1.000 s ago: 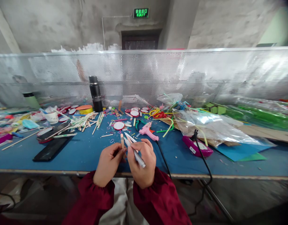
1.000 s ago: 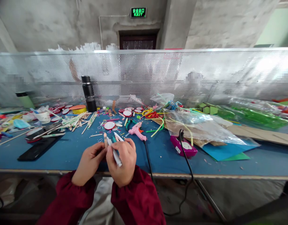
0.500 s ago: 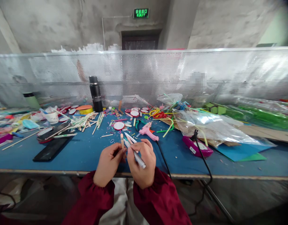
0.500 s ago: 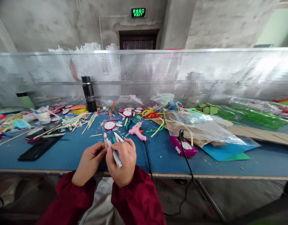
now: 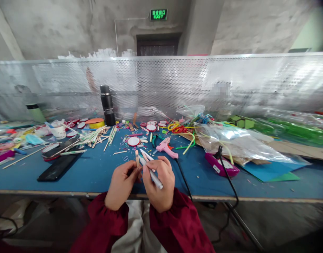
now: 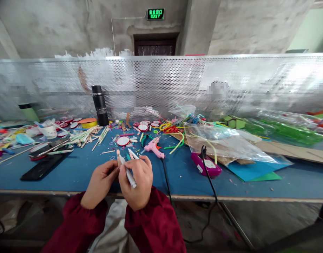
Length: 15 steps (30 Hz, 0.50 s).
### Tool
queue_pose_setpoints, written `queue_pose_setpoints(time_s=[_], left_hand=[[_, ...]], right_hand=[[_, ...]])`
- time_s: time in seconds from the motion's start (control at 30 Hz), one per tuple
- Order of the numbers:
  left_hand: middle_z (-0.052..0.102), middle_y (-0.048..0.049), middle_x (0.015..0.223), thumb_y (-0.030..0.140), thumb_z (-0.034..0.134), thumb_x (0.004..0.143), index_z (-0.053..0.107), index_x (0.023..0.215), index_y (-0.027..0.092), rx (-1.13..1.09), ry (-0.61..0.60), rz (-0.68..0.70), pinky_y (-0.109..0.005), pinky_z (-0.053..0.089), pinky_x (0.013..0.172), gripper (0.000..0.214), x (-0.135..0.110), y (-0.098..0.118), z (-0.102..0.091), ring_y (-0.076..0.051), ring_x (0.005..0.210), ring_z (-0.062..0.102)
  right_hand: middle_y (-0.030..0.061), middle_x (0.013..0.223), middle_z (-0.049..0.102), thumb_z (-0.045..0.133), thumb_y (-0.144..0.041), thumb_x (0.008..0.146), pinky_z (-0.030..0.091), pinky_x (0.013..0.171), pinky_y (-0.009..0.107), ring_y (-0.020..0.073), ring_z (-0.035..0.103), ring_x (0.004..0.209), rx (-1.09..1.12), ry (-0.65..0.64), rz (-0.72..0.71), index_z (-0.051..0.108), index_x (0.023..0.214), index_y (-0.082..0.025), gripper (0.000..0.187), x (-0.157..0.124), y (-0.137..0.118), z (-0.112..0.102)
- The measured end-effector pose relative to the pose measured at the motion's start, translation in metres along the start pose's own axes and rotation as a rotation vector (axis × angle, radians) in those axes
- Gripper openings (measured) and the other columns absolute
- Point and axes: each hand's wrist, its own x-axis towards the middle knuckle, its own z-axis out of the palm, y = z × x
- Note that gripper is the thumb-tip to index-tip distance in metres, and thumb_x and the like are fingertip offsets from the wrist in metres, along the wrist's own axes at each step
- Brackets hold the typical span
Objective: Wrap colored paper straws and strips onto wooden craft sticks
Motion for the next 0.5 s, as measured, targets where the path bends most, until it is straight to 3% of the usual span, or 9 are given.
queue_pose_setpoints(time_s=[0.5], left_hand=[[0.062,0.0018,0.067,0.038,0.058,0.095,0.074,0.087,0.016,-0.006,-0.006,0.005,-0.022,0.044,0.065,0.028,-0.0005,-0.0014,-0.0003,-0.014,0.066,0.056]], right_hand=[[-0.0027,0.075,0.069,0.061,-0.014,0.091,0.046,0.097,0.041,0.0155,0.069,0.073,-0.003,-0.008,-0.007,0.057,0.088,-0.024,0.011,-0.0005,0.0002,0.0002]])
